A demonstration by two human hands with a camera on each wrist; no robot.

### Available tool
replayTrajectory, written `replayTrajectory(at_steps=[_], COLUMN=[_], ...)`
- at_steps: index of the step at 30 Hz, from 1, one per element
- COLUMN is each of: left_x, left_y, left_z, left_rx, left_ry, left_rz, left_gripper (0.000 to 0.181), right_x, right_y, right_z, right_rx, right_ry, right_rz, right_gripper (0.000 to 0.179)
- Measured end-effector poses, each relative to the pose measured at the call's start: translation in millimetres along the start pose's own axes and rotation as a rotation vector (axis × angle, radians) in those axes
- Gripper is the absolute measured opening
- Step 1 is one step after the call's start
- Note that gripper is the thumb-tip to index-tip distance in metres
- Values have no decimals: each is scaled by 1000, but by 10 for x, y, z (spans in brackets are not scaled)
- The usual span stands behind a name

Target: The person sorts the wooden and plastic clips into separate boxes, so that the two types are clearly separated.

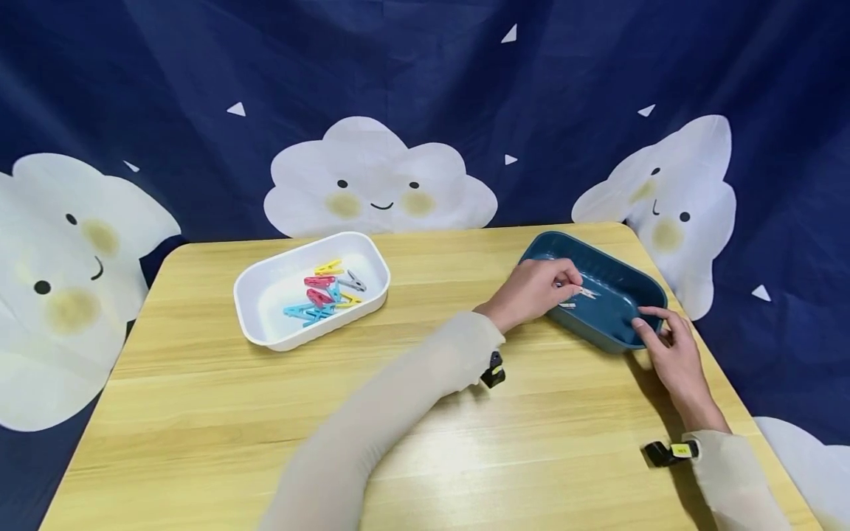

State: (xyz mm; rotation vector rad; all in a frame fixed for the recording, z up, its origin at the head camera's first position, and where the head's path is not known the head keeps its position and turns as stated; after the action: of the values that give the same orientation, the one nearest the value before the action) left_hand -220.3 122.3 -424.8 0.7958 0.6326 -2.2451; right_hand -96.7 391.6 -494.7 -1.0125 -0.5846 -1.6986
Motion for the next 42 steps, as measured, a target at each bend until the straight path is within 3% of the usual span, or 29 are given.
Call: replayTrajectory(at_steps=[8, 12, 16, 20, 22, 27, 36, 42], left_x=[-64, -125, -173, -184, -170, -115, 25, 121], left_y=[-227, -286, -301, -291, -277, -235, -118, -6], left_z=[-241, -338, -384, -411, -421, -400, -188, -78], left_rx=[120, 195, 222, 216, 203, 161, 223, 201], left_ry=[-211, -357, -448, -434, -431, -409, -131, -105], left_rz=[74, 96, 145, 197, 191, 127, -3, -40], left_gripper=[10, 11, 10, 11, 12, 20, 25, 25], right_x=[-29, -44, -23, 0, 1, -10, -40, -29], right_y=[-55, -49, -51, -46, -41, -32, -41, -42], right_z=[-7, -3, -17, -20, -17, 0, -6, -7], right_rx=[2, -11, -11, -9, -9, -2, -1, -16], right_ry=[12, 0, -11, -6, 0, 9, 12, 19], right_rz=[6, -7, -5, -11, -16, -20, -5, 5], right_gripper=[44, 43, 44, 45, 45, 46, 45, 48])
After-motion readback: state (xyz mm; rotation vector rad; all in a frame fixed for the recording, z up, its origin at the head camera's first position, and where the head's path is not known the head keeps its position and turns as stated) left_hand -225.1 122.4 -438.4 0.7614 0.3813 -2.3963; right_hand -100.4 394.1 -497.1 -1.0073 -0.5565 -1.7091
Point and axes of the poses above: each hand's wrist, its own y-axis away from the middle knuckle, its own z-axis out of the back of the hand, x = y × z, the point moved 1 cm from there along -y, towards the middle knuckle, and after that the axes turned 3 degrees about -y, right-handed, at the moved point
